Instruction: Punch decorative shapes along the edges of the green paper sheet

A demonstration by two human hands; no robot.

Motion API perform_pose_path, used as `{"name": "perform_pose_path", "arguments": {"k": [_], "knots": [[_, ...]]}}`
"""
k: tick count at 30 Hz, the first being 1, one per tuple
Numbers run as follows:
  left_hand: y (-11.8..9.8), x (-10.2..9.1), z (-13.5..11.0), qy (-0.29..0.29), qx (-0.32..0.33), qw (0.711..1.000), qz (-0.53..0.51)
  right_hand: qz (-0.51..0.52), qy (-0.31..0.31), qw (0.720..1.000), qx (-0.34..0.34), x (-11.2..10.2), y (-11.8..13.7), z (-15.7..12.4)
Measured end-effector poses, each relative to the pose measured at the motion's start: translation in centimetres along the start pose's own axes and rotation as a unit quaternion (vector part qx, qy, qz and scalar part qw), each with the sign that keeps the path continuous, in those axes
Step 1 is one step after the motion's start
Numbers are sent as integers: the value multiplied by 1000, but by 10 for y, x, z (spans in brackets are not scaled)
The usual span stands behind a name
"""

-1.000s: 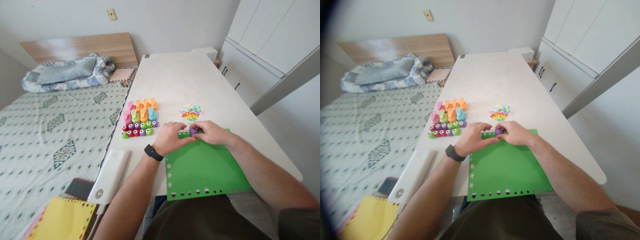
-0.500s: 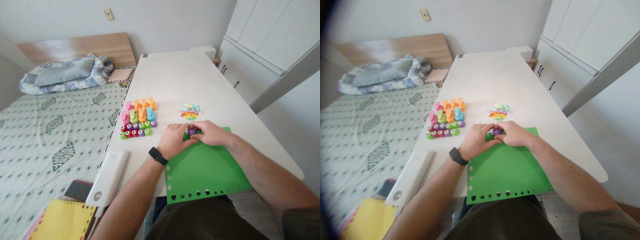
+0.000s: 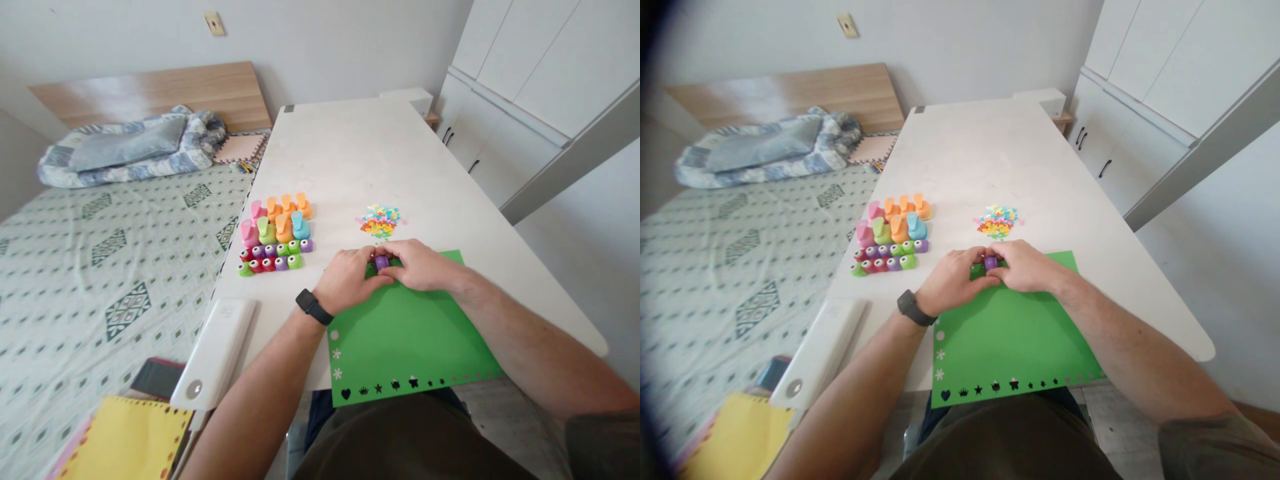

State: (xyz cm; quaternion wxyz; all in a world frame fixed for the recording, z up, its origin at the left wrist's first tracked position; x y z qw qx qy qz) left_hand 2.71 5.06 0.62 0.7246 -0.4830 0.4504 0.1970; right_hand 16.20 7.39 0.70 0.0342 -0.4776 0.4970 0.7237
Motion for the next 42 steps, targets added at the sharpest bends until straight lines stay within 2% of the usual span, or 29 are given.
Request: {"name": "perform_pose_path", "arguments": {"k": [14,21,25,28,34,38,42], "knots": [[2,0,4,5,-4,1000,-10,-6,-13,1000,8,2,-2,-1],[7,-4,2,-2,-5,997,-77,23,-16,1000,-4,1,-2,-1],[13,-6,0,-10,-33,996,-88,40,-25,999,-6,-1,-3,-1],[18,-5,0,-16,-49,996,-72,69,-50,996,21,-5,-10,0],[19,-1,0,-8,-47,998,-41,148,-140,976,71,-17,-26,1],[17,-2,0,-10,-42,998,-40,254,-146,949,114,-13,-34,2],[14,-3,0,-16,-32,999,-41,313,-158,927,134,-11,-38,2]]}}
Point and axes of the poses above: each hand's wrist, its own z-axis towards the middle knuckle, its own x-axis out of the palm, y = z × x, the point moved 6 cm from there along z, towards the middle knuckle, and after that the axes turned 5 degrees about -x, right-handed, at the moved point
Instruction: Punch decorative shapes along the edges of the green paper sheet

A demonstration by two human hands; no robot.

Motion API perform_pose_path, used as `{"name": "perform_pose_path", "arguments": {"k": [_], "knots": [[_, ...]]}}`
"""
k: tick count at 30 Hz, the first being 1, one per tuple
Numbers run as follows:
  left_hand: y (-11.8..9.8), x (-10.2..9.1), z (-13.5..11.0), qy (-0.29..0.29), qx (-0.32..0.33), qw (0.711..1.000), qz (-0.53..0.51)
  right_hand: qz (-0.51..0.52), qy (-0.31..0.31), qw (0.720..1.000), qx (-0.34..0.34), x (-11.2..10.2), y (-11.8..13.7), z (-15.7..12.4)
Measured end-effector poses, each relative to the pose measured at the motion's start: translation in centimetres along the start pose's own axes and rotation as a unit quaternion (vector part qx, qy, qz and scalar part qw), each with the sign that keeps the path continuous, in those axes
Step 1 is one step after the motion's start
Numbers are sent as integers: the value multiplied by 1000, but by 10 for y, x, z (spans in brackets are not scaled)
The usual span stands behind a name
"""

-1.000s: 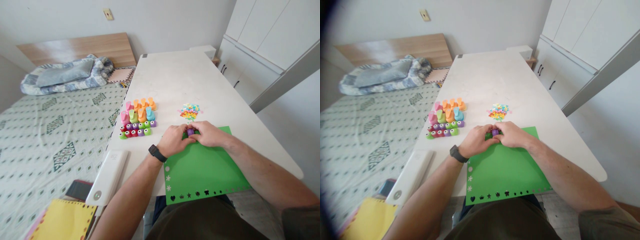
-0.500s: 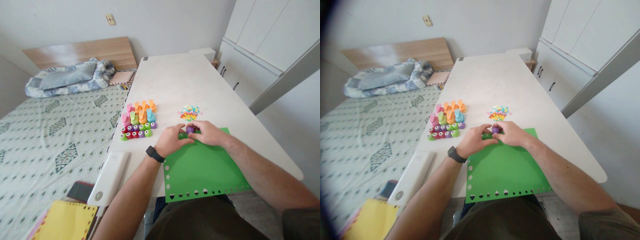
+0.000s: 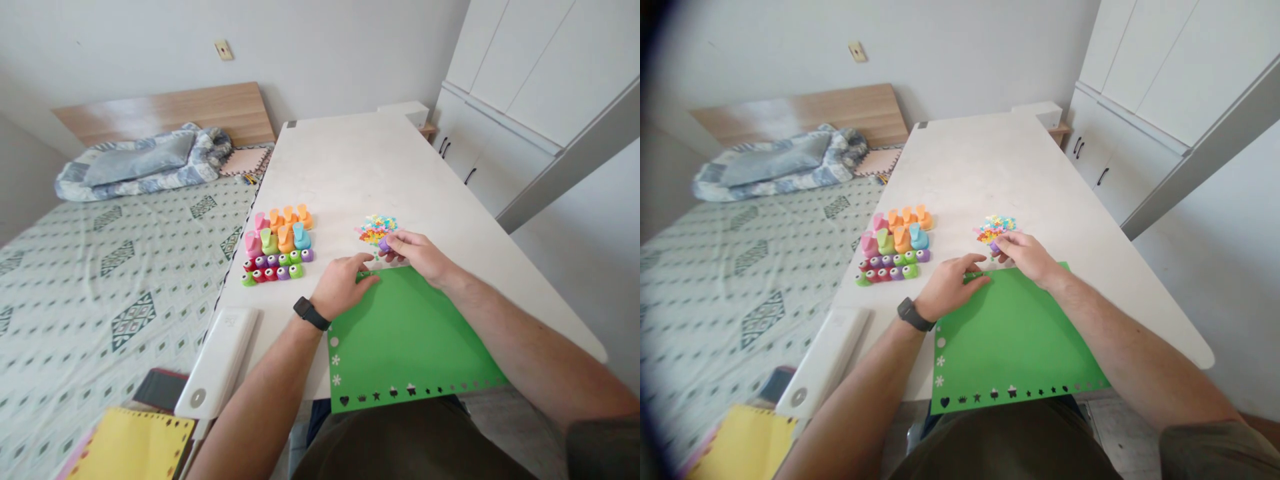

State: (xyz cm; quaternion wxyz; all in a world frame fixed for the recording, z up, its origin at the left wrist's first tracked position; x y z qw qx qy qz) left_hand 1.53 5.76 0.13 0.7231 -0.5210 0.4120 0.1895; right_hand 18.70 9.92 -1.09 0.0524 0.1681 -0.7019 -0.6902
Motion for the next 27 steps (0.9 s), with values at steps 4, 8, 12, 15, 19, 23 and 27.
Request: {"name": "perform_pose_path", "arguments": {"k": [4,8,12,15,19,23,27], "knots": [[-4,-1,-1,-2,24,1000,8,32,0,999,12,1,-5,1],[-8,2,-1,10,55,998,14,37,8,999,26,3,-8,0],[-7,2,-1,10,55,998,23,27,25,999,24,6,-6,0],[-6,2,-1,3,46,998,31,17,33,999,25,7,-5,-1],[-4,2,-1,-2,37,999,38,20,7,1000,22,3,-4,-1],[-2,3,-1,-4,27,999,42,21,-36,999,17,-3,-4,0],[1,1,0,-2,20,999,37,18,-72,997,14,-9,-8,3]]}}
Point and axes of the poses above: each hand's wrist, its own z-axis towards the middle knuckle, its own x-axis out of the palm, y = z × x, the point moved 6 cm from there along z, towards the middle knuckle, and after that the axes turned 5 degrees about -x, right-handed, at the moved point
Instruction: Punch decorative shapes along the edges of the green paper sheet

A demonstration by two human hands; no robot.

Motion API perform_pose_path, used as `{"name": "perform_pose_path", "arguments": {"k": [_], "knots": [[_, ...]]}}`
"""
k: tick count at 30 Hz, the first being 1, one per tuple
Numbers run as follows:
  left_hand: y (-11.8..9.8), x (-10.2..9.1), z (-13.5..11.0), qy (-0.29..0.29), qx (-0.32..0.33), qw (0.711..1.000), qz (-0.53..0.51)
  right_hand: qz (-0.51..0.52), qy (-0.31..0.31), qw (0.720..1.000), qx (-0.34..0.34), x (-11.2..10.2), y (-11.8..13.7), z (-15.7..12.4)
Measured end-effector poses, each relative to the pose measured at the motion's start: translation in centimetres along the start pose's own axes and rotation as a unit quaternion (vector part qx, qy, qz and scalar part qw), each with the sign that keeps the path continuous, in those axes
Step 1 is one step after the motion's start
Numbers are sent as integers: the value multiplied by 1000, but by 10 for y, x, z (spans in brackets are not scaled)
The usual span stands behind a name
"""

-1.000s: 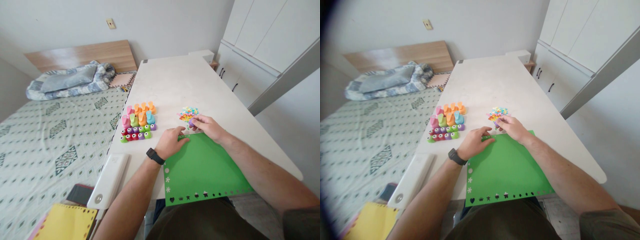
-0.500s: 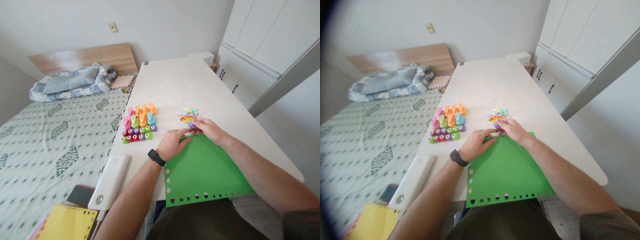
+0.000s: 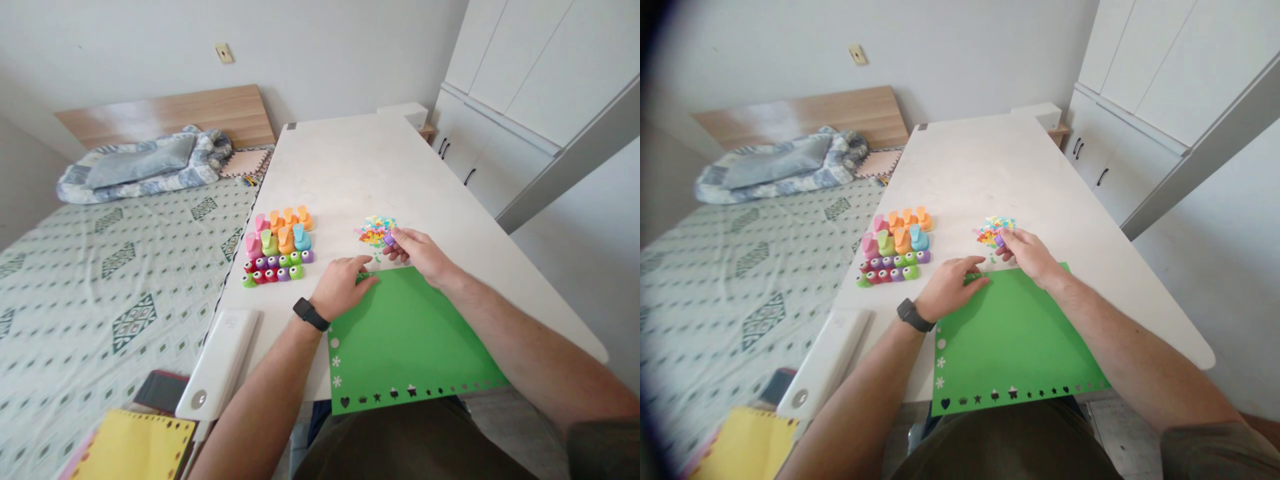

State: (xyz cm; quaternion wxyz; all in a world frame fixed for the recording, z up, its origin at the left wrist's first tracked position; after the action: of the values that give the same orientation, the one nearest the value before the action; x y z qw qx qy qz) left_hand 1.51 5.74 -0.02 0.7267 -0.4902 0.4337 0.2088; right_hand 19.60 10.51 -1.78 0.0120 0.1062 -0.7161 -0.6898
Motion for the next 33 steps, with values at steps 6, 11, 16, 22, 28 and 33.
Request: {"name": "perform_pose_path", "arguments": {"k": [6,11,16,22,28,33], "knots": [[6,0,0,5,-9,1000,-7,-67,-19,997,-38,-2,3,1],[4,1,-1,3,1,1000,-3,-110,6,988,-108,3,14,-3],[1,4,-3,7,26,1000,9,-140,48,977,-153,25,33,1],[3,11,-3,-15,20,999,26,-285,102,935,-186,91,71,10],[6,21,-8,-20,2,999,25,-478,267,823,-151,168,84,21],[2,17,-10,-29,10,1000,3,-536,306,774,-140,198,83,26]]}}
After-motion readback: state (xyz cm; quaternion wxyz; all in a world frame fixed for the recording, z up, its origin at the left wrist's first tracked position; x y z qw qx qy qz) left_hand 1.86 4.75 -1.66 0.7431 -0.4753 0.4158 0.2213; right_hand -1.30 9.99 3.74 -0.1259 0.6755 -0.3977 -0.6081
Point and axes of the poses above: each hand's wrist, its own z-axis towards the middle knuckle, its own x-axis out of the palm, y = z × x, the point moved 6 cm from there along z, towards the middle knuckle, and after that the axes turned 5 degrees about -x, right-handed, at the moved point
